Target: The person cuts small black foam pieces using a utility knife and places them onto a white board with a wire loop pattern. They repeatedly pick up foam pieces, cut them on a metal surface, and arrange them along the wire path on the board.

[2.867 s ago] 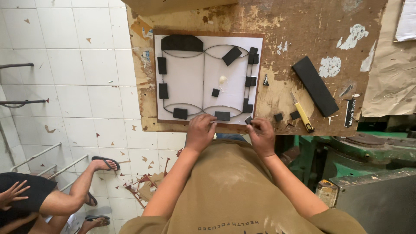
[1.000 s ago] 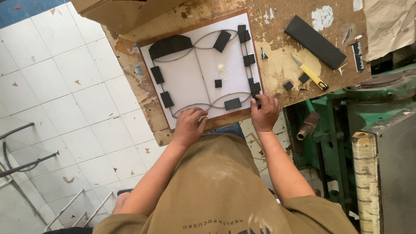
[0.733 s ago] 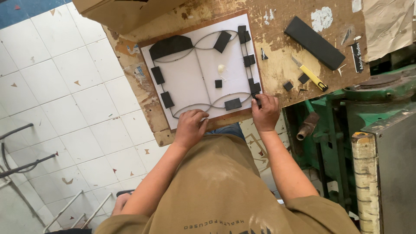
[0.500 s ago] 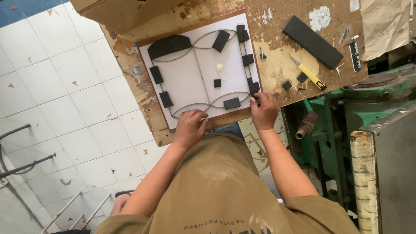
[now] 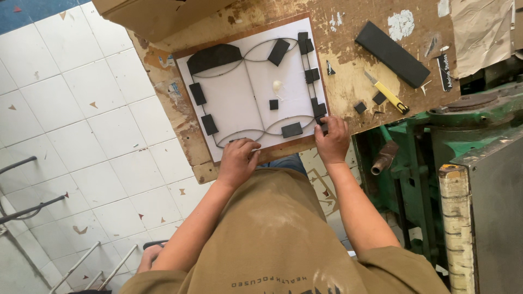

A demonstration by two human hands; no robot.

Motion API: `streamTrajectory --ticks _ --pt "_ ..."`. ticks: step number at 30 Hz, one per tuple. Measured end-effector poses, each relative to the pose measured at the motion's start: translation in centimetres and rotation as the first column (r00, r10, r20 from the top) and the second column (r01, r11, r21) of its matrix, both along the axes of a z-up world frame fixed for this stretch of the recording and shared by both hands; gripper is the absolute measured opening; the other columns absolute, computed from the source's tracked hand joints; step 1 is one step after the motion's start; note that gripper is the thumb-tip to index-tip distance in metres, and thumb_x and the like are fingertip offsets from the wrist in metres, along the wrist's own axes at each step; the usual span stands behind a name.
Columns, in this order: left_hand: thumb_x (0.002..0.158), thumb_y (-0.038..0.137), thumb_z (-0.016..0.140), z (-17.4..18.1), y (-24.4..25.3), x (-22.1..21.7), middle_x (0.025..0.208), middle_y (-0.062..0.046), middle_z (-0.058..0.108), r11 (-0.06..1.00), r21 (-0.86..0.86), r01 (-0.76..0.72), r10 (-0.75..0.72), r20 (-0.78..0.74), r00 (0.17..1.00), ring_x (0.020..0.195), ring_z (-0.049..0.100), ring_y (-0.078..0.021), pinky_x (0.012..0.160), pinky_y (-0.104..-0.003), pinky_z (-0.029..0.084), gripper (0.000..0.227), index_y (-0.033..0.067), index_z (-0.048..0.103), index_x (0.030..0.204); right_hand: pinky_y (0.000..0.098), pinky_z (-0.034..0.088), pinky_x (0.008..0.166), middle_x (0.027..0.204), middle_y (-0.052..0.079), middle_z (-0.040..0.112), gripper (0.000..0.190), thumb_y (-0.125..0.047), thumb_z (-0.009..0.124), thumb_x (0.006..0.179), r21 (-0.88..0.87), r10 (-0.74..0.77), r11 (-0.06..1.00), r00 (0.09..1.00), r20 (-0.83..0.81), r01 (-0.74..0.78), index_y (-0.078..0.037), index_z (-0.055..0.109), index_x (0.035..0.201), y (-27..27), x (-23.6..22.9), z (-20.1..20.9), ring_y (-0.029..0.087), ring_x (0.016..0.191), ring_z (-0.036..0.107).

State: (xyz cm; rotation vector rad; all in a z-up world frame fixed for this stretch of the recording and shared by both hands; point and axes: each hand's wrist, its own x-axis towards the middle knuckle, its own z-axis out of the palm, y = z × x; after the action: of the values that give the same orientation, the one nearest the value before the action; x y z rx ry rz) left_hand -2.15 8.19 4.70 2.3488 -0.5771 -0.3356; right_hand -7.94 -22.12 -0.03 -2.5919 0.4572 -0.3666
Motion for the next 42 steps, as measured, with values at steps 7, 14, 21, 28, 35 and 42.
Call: streamTrajectory --ticks 7,14,21,28,35,42 --pt "0.092 0.029 0.072 -0.8 0.1 -0.1 0.100 0.002 0.071 1.000 -0.006 0.014 -0.014 0.021 1.000 0.100 0.071 -0.0224 0.095 -0.042 0.052 0.014 0.0253 0.073 0.105 0.0444 0.052 0.080 0.094 0.007 0.063 0.027 -0.011 0.083 0.076 0.000 -0.038 0.999 0.995 0.095 0.038 -0.015 0.066 0.096 0.0 -0.2 -1.6 0.033 0.086 0.065" --pt "0.091 0.031 0.071 -2.1 -1.2 0.4 0.101 0.002 0.070 0.998 0.001 0.057 -0.057 0.055 0.997 0.099 0.071 -0.0229 0.093 -0.041 0.052 0.014 0.0265 0.073 0.104 0.0444 0.052 0.082 0.094 0.010 0.063 0.024 -0.010 0.081 0.078 0.017 -0.038 0.999 0.988 0.151 0.036 -0.012 0.066 0.096 0.6 -0.5 -1.0 0.034 0.087 0.065" --pt "0.087 0.030 0.074 -2.6 -5.3 2.8 0.100 0.003 0.070 0.993 -0.037 0.111 -0.104 0.157 0.982 0.098 0.071 -0.0208 0.092 -0.040 0.052 0.014 0.0261 0.073 0.100 0.0450 0.052 0.086 0.100 0.009 0.067 0.022 -0.013 0.082 0.083 0.049 -0.008 0.999 0.988 0.157 0.000 -0.011 0.071 0.102 1.1 -0.9 -1.1 0.032 0.094 0.068" --pt "0.089 0.028 0.072 -1.6 -7.6 4.2 0.102 0.000 0.071 0.988 -0.028 0.153 -0.148 0.137 0.979 0.102 0.071 -0.0232 0.093 -0.042 0.052 0.014 0.0232 0.073 0.102 0.0470 0.050 0.082 0.101 0.008 0.064 0.021 -0.020 0.080 0.089 0.032 -0.006 0.999 0.993 0.115 0.002 -0.012 0.071 0.105 1.1 -0.7 -1.4 0.033 0.090 0.066" --pt "0.090 0.025 0.072 -1.4 -7.8 4.6 0.104 -0.003 0.071 0.986 -0.012 0.167 -0.165 0.094 0.982 0.103 0.071 -0.0259 0.094 -0.044 0.052 0.016 0.0209 0.074 0.105 0.0461 0.050 0.082 0.102 0.007 0.063 0.020 -0.021 0.080 0.090 0.018 -0.005 1.000 0.995 0.097 0.004 -0.013 0.071 0.106 1.1 -0.6 -1.7 0.032 0.091 0.065" --pt "0.092 0.024 0.070 -1.8 -8.5 4.8 0.104 -0.003 0.071 0.985 -0.012 0.169 -0.168 0.083 0.982 0.104 0.071 -0.0260 0.093 -0.045 0.052 0.015 0.0212 0.074 0.106 0.0452 0.052 0.081 0.100 0.008 0.064 0.019 -0.017 0.082 0.086 0.026 0.000 1.000 0.989 0.147 -0.004 -0.013 0.074 0.103 0.8 -0.5 -2.0 0.032 0.088 0.067"
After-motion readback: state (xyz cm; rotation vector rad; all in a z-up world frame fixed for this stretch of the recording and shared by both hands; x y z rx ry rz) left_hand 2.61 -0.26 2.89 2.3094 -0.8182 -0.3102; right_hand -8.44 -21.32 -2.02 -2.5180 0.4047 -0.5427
